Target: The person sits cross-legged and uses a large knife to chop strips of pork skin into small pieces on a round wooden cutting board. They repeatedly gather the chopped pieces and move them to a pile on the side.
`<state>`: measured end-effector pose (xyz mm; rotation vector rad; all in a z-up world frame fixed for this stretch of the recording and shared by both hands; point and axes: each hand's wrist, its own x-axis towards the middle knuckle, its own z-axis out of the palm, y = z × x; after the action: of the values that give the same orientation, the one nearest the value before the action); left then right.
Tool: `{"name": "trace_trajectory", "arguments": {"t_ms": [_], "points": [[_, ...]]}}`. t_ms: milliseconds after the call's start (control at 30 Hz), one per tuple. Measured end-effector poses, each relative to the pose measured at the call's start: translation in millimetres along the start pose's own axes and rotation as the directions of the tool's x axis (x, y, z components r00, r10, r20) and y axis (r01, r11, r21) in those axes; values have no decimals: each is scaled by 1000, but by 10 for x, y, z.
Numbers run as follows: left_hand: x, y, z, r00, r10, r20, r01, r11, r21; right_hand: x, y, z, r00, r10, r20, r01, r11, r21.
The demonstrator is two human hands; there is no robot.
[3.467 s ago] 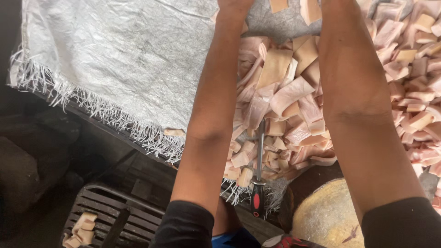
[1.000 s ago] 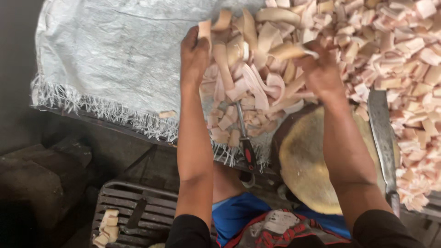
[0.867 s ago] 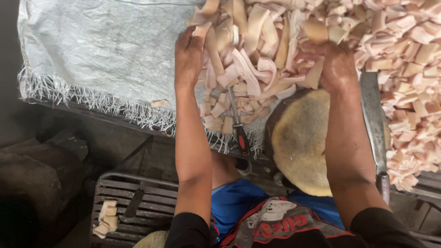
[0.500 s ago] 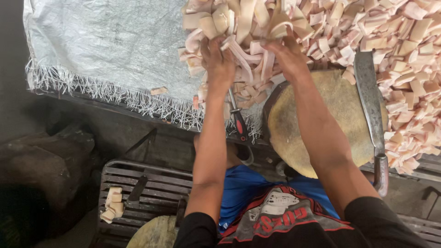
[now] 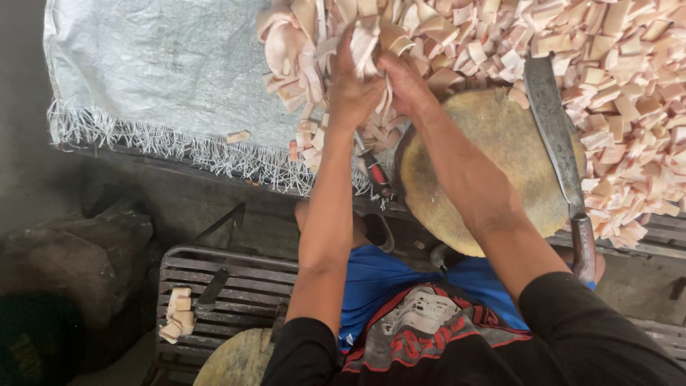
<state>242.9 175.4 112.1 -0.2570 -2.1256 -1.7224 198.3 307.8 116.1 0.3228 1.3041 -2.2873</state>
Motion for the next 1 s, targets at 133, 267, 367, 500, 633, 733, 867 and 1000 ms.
{"name": "trace_trajectory", "arguments": {"t_ms": [133,267,367,500,633,733,867,1000], "points": [[8,502,70,990,-123,71,115,987,112,-180,-7,-82,996,-92,-13,92,995,30],[-97,1080,234,980,-143,136,141,990,21,-670,-76,-340,980,-194,-45,197,976,95],[-397,1475,409,932,-243,269,267,962,-57,-1303,-140,-596,975,-220,-24,221,960,175],[-833,1644,681,898,-198,394,233,971,-44,-2016,-217,-897,997,-78,-1,77,988,133],[-1141,1334,906,813,-264,519,228,965,133,-2357,-393,-1131,925,231,-303,-374,701,-607],[-1195,1126,1030,772,-239,590,191,971,143,-2370,-767,-1154,941,168,293,289,50,-956],[-1225,1095,1009,783,-163,601,60,980,188,-2609,-1096,-1086,991,136,-3,18,-154,-988],[-1155,1302,838,790,-380,481,107,858,502,-3093,-1162,-1363,973,-224,51,49,-15,-999]]}}
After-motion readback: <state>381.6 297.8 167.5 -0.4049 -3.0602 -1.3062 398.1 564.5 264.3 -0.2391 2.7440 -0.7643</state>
